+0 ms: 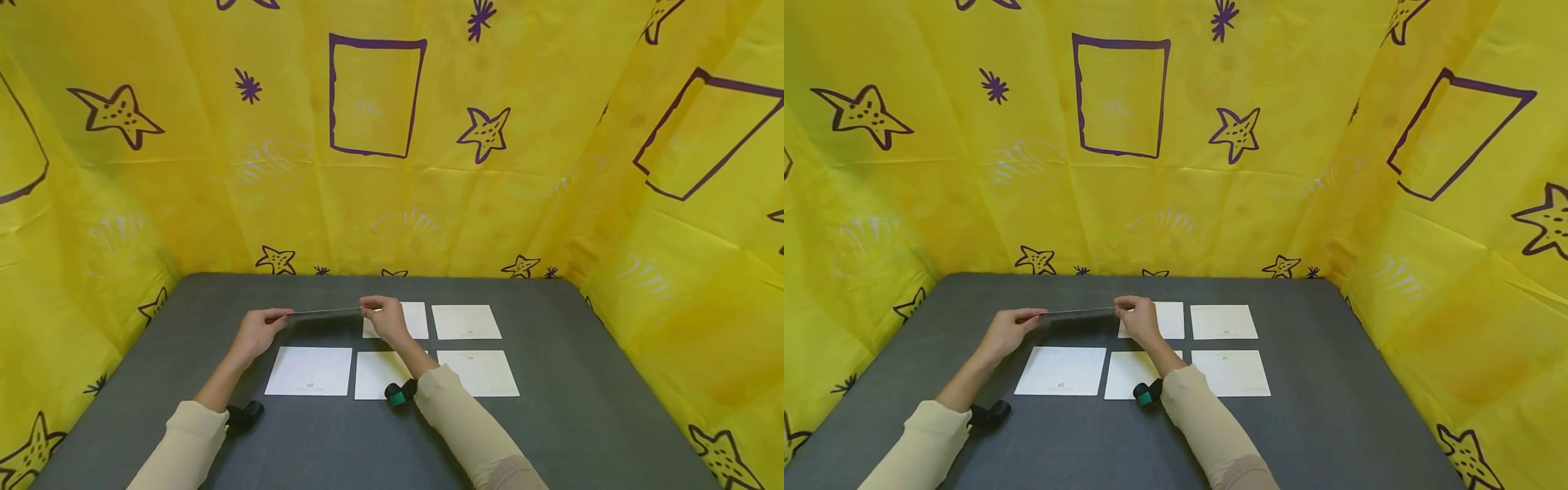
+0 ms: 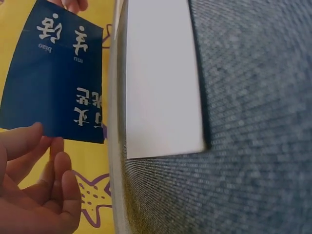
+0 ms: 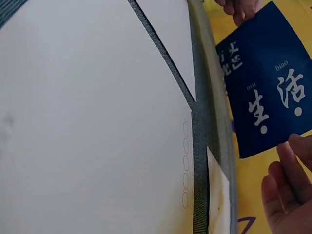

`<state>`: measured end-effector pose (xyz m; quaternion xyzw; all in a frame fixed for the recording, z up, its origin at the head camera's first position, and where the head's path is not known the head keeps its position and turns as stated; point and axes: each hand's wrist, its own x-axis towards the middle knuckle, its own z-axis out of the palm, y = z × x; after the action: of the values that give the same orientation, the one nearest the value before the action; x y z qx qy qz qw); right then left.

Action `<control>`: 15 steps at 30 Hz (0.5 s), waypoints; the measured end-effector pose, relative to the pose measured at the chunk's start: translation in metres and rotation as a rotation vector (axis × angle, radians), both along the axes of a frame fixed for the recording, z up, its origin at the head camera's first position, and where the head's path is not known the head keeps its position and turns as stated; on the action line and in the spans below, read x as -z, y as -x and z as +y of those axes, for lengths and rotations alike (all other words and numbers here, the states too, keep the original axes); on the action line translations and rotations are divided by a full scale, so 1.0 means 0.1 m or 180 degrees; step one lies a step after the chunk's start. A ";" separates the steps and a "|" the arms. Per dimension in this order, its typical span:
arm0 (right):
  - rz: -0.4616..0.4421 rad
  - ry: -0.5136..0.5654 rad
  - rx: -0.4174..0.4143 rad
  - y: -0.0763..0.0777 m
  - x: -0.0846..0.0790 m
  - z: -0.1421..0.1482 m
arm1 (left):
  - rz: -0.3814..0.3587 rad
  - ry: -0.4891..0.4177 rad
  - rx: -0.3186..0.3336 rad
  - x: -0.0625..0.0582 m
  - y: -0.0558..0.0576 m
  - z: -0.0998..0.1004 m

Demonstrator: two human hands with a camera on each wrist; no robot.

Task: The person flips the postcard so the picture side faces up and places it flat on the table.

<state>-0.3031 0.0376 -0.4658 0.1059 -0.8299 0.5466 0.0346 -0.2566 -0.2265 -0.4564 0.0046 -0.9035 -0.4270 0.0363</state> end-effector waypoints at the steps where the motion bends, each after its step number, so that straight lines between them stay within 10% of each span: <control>1: -0.0022 0.0023 0.0011 0.00 0.00 0.00 | 0.0016 -0.0016 -0.0032 0.00 0.00 0.00; 15: -0.0204 0.0265 0.0053 0.02 0.02 -0.02 | 0.0261 -0.0212 -0.0466 -0.04 0.01 0.01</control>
<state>-0.3053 0.0356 -0.4682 0.0799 -0.8080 0.5834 0.0170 -0.2576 -0.2256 -0.4528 0.0543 -0.8838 -0.4528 0.1043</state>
